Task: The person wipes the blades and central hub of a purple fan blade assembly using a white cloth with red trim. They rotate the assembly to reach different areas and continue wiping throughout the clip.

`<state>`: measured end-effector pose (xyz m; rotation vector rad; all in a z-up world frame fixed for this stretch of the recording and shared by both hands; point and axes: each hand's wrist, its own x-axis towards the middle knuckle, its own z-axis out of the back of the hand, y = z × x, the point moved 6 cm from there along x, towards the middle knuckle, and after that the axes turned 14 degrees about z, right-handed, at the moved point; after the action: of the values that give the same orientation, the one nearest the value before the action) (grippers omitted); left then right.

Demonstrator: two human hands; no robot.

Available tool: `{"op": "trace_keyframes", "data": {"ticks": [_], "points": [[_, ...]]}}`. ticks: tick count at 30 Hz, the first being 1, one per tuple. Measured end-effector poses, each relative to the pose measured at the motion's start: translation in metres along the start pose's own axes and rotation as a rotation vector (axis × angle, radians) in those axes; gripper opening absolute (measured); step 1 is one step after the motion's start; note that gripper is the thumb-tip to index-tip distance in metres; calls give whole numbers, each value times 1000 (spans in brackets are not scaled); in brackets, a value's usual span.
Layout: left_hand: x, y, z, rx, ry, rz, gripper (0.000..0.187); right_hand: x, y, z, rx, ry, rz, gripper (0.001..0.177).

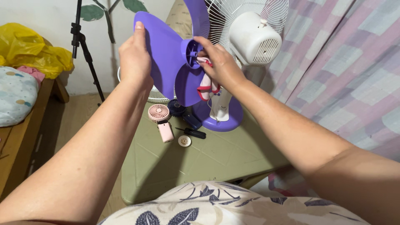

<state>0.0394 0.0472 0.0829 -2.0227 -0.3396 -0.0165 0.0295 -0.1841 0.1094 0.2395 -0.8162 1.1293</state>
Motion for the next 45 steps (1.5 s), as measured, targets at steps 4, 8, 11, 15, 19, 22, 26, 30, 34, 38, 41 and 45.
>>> {"op": "trace_keyframes", "data": {"ticks": [4, 8, 11, 15, 19, 22, 26, 30, 34, 38, 41, 45], "points": [[-3, -2, -10, -44, 87, -30, 48, -3, -28, -4, 235, -103, -331, 67], [-7, -2, -18, -15, 79, -41, 50, -12, -54, -21, 498, -378, -743, 69], [-6, -5, -17, 14, 68, -22, 49, -15, -54, -29, 633, -476, -878, 66], [-1, -17, -9, 32, 90, -26, 49, 1, -12, -11, 183, -183, -358, 52], [0, -19, -1, -113, 118, 108, 46, 15, 12, 17, -12, -181, -85, 50], [-4, -16, -3, -296, 133, 169, 45, 14, 10, 28, 88, -322, -199, 47], [-9, -21, -4, -305, 82, 198, 45, 12, 4, 34, 187, -436, -336, 45], [-13, -24, -4, -288, 51, 182, 45, 5, -11, 43, 330, -535, -433, 50], [-16, -21, -2, -299, 81, 150, 45, -4, -33, 47, 703, -586, -615, 54], [-16, -13, -10, -265, 108, 120, 45, 9, -28, 56, 471, -340, -455, 56], [-17, -9, -19, -227, 122, 66, 46, 16, -18, 57, 181, -197, -346, 53], [-16, -6, -28, -134, 107, 40, 48, 18, -8, 50, 57, -153, -319, 48]]}}
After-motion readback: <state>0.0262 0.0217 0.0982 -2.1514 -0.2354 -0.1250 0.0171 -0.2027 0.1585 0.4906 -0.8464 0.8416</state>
